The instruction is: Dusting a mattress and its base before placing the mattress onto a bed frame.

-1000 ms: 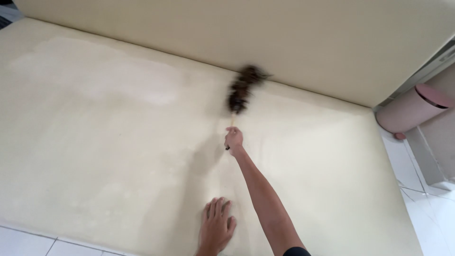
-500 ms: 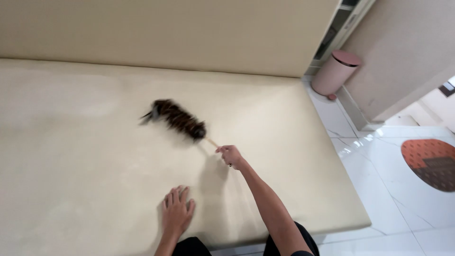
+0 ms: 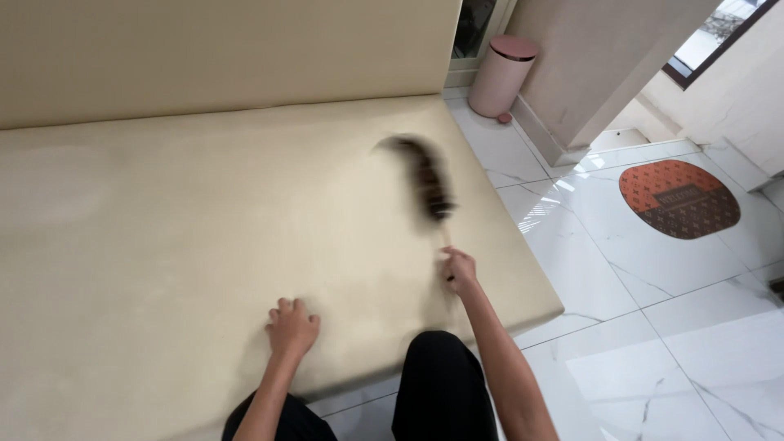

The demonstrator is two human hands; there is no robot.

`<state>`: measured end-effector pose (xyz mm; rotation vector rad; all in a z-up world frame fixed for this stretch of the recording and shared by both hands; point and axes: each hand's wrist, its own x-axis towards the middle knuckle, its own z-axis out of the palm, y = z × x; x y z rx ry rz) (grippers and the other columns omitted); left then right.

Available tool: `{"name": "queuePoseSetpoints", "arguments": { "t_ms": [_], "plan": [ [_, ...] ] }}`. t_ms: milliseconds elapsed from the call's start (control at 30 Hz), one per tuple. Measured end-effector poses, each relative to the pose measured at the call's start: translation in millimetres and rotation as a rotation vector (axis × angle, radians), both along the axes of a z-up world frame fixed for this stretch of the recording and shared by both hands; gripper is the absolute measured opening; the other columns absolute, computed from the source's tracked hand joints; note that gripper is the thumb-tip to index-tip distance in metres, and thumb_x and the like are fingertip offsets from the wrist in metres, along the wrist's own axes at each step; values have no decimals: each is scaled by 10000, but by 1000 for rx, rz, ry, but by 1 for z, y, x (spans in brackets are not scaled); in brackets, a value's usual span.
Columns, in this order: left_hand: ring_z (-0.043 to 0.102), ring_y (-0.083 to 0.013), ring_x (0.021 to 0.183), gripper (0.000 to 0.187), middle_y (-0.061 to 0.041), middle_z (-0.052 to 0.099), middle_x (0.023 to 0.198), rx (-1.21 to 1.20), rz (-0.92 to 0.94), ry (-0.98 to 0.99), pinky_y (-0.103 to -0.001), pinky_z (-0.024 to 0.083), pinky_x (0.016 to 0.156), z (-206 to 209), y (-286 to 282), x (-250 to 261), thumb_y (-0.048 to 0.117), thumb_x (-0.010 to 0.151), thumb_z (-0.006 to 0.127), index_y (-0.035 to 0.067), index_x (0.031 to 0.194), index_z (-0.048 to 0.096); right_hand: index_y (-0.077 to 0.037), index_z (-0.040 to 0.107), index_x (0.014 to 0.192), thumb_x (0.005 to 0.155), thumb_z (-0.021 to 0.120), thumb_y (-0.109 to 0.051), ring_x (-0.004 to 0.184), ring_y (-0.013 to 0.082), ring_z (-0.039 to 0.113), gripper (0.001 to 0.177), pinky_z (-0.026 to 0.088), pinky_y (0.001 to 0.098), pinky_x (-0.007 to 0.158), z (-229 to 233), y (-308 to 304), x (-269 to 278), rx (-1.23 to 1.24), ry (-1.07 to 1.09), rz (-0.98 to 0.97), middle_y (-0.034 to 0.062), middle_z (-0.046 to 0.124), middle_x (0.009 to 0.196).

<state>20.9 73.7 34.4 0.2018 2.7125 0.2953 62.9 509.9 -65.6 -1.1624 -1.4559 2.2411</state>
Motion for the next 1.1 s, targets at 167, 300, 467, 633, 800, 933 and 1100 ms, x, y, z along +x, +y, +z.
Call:
{"name": "queuePoseSetpoints", "arguments": {
  "t_ms": [167,300,467,633,800,933,1100],
  "plan": [
    [275,-388,1466,620,-143,346,1563,170,-195,150,-590,238,1183,-24,74,67,444,931,567,120,1449,462,-53,676,1100,1060,481,-225,483,98,359,263,303,282,432,17,-5,39,-11,119,-185,-10,445,620],
    [195,-445,1466,679,-185,312,1572,202,-248,504,-621,111,1165,-51,99,99,456,948,477,97,1519,396,-56,757,1092,1044,623,-308,522,68,408,290,349,256,461,87,-29,112,281,-210,717,-30,486,654],
    [234,-373,1524,663,-127,335,1609,145,-210,534,-573,119,1254,-28,99,109,457,960,438,145,1543,395,-104,661,1152,1025,613,-263,515,105,470,210,385,301,443,63,108,185,388,-335,-79,16,558,669],
    [247,-370,1517,662,-125,359,1593,126,-197,516,-567,120,1257,-29,103,110,450,944,448,160,1538,402,-57,639,1144,1043,586,-301,514,121,463,270,385,337,441,107,126,226,598,-446,-89,63,574,673],
    [265,-367,1506,648,-131,398,1563,176,-171,514,-572,126,1255,-29,103,111,437,929,488,157,1512,445,-156,682,1184,1026,584,-356,511,142,474,274,396,365,450,113,144,253,711,-603,8,73,621,695],
    [283,-365,1515,606,-127,425,1555,206,-176,552,-577,140,1269,-35,100,111,410,944,493,161,1497,488,-143,681,1193,1048,580,-363,592,166,541,282,447,392,531,92,173,293,745,-657,43,110,641,722],
    [306,-388,1497,566,-164,466,1513,221,-187,549,-603,158,1255,-31,100,114,381,963,513,122,1466,531,-140,733,1148,1005,631,-270,729,223,662,218,540,435,692,74,192,335,970,-855,280,163,737,871]
  ]
}}
